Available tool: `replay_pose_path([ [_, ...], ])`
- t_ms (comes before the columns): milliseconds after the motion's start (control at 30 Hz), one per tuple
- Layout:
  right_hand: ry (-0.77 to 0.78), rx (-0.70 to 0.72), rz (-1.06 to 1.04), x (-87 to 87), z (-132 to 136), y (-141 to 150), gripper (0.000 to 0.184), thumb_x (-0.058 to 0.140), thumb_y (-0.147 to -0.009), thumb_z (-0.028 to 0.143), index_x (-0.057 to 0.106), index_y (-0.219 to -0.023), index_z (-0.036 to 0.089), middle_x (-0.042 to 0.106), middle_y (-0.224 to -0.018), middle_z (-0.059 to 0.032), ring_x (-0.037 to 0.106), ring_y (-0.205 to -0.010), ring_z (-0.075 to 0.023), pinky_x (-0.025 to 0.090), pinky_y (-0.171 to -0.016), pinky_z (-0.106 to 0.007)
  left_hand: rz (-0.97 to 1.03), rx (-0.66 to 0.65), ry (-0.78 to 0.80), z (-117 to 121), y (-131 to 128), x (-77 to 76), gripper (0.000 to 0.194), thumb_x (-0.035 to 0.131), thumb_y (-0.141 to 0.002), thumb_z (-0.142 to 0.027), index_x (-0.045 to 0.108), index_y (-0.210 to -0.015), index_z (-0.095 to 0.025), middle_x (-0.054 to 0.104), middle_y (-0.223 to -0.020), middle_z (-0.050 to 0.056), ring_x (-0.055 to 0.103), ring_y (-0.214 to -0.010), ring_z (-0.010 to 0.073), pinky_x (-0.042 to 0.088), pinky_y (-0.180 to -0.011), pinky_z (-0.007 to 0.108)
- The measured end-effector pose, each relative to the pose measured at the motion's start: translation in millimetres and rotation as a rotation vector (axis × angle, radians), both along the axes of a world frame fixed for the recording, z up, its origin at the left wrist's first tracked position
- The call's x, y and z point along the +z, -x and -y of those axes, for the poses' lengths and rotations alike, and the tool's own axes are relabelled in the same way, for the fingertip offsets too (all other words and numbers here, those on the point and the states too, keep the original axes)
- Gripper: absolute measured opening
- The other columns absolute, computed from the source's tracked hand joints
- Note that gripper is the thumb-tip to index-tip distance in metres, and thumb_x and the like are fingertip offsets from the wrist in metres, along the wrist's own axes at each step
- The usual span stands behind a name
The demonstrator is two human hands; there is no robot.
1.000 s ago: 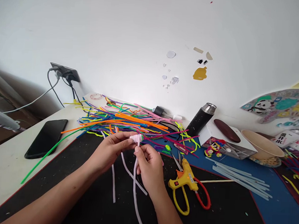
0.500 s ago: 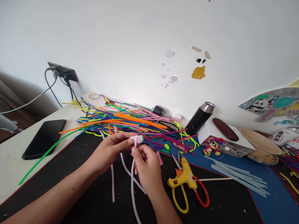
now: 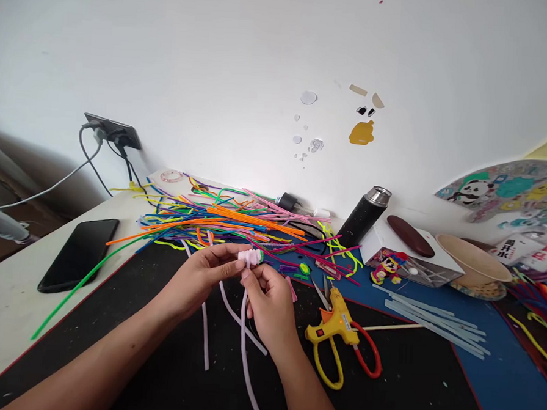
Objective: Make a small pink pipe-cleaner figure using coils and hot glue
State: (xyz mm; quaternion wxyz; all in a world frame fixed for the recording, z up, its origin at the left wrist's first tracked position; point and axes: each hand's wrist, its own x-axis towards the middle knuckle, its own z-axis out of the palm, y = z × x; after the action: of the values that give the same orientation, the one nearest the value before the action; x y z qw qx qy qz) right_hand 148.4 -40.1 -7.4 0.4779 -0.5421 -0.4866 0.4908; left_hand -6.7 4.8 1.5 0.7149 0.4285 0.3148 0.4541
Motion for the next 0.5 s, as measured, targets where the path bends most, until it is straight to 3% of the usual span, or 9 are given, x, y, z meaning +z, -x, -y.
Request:
replay_pose_path([
  [500, 0.006, 0.046, 0.069, 2.0, 3.8, 6.7, 0.047, 0.065, -0.090, 0.064, 0.054, -0.073, 0.021, 0.045, -0.050, 0.0077, 0.041, -0.038, -0.0083, 0.028, -0.040, -0.021, -0.028, 0.076, 0.033, -1.1, -0.5, -0.6, 0.036, 0.092, -0.074, -0.039, 0.082, -0.101, -0.018, 0.081, -0.097, 0.007, 0.070, -0.085, 0.0192, 0.054, -0.081, 0.029],
])
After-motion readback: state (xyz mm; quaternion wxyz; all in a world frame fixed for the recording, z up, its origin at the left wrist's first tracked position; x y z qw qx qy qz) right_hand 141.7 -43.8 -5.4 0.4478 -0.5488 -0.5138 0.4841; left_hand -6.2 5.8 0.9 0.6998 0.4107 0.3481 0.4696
